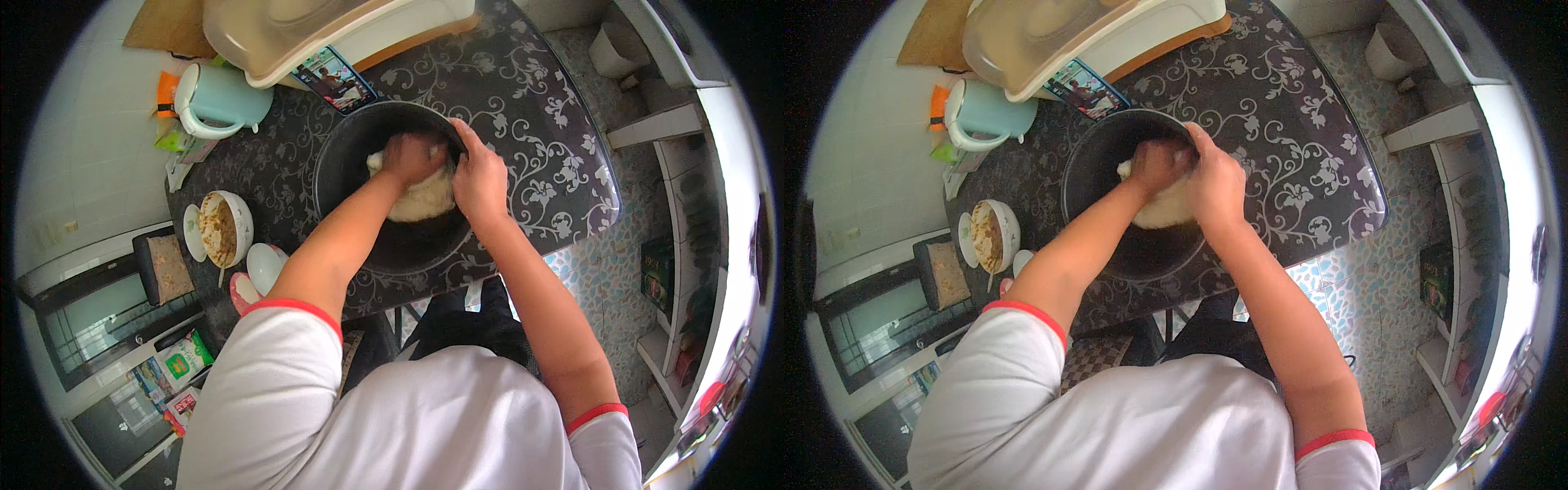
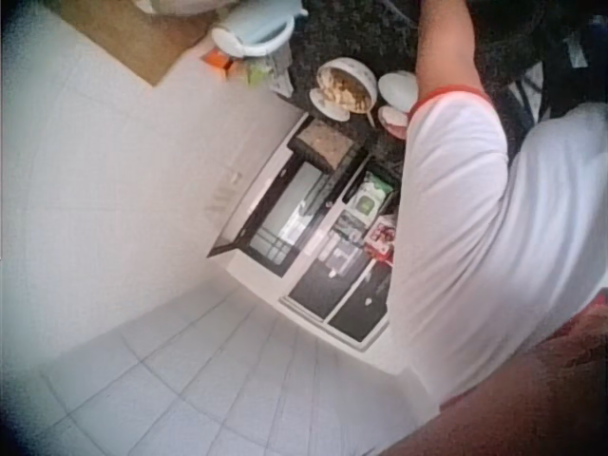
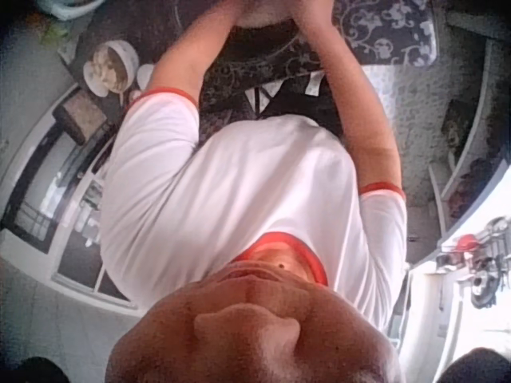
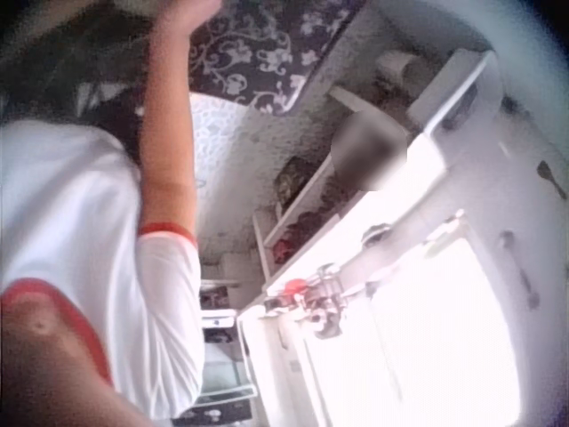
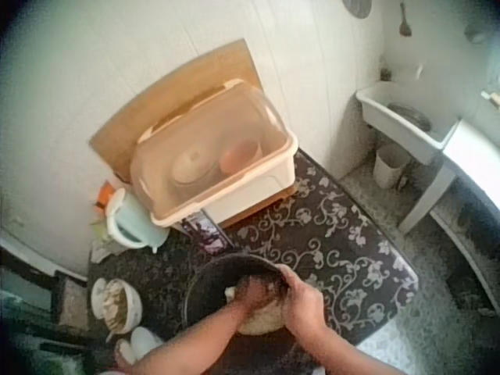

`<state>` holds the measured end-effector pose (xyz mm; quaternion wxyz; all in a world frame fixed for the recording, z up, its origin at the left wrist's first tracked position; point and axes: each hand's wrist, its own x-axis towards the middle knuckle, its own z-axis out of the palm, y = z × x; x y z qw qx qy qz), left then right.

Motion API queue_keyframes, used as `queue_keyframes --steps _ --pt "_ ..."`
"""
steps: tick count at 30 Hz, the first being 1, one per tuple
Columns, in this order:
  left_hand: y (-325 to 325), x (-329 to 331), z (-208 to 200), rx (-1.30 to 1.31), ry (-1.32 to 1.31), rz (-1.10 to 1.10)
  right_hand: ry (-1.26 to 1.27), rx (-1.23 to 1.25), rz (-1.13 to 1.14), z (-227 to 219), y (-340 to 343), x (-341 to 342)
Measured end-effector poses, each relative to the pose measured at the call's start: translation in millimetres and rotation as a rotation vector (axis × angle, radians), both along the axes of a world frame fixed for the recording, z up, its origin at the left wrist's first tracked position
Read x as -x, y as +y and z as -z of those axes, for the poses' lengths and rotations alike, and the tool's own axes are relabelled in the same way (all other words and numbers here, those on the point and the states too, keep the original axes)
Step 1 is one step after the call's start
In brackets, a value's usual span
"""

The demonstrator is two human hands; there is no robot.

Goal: The person kneads a ball of dough in a black bowl using both hands, repeatedly pressing and folding it. A smartphone is visible on the table, and the person briefly taps the screen before resuming kneading.

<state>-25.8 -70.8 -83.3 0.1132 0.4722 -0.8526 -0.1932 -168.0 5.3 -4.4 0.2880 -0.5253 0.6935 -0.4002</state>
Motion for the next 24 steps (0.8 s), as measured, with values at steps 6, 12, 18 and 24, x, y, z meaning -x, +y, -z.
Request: queue_keyframes --steps 6,12,18,24 --pt "9.8 2.2 -14.2 -0.182 0.004 -0.127 -0.03 -0.019 -0.018 3.0 -2.0 -5.4" --pt "54.9 -0.5 -122.1 -0.383 -0.225 0.24 -0.021 -0.087 0.008 1.5 -1.4 0.8" --pt "95.7 -12.6 -78.6 -0.186 -0.248 0.235 -0.073 -0.057 -0.006 -6.5 3.6 -1.1" --pt "80.5 -2.1 -43.2 -0.293 -0.235 0.142 -0.03 -0.117 -0.005 -5.9 8.6 -3.7"
